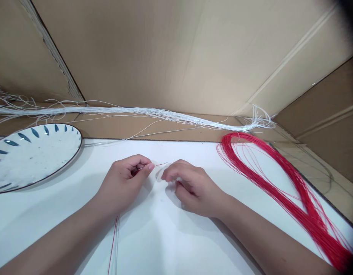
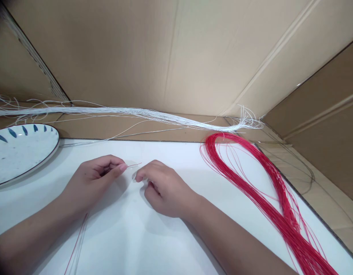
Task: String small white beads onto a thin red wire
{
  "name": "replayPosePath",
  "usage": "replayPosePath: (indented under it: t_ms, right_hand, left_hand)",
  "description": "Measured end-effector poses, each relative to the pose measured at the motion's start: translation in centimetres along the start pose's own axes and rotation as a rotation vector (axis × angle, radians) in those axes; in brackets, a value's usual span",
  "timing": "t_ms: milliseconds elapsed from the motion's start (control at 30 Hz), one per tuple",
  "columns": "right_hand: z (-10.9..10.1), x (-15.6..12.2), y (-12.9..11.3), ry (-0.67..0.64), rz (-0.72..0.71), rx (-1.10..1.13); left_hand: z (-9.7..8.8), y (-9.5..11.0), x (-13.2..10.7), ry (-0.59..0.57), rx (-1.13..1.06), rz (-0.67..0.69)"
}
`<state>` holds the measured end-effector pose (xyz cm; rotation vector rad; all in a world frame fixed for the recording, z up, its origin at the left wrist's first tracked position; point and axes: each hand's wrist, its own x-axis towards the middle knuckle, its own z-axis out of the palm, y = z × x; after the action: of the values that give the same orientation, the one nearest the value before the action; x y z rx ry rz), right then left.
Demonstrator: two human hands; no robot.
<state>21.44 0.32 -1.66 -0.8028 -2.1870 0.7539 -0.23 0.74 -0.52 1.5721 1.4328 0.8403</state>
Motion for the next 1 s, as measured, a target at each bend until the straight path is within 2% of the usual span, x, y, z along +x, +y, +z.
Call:
replayPosePath:
  t_ms: [233, 567, 800, 1000]
  right_hand:
    - [0.27, -0.15, 0.24, -0.082, 0.067, -0.006]
    - [0.24, -0.09, 0.2, -0.124, 0.058, -0.003]
    - [0.27, -0.1, 0.19, -0.096, -0.096, -0.006]
    - [0.23, 0.22, 0.27, -0.038, -0.052, 0.073]
  left_hand:
    - [0.01, 0.07, 0.14, 0.004, -0.017, -0.021]
    - [-0.08, 0.18, -0.19, 0.008, -0.028, -0.021]
    - [0.01, 0.44, -0.11, 0.002, -0.045, -0.026]
    - [0.01, 0.52, 0.0, 0.053, -0.034, -0.017]
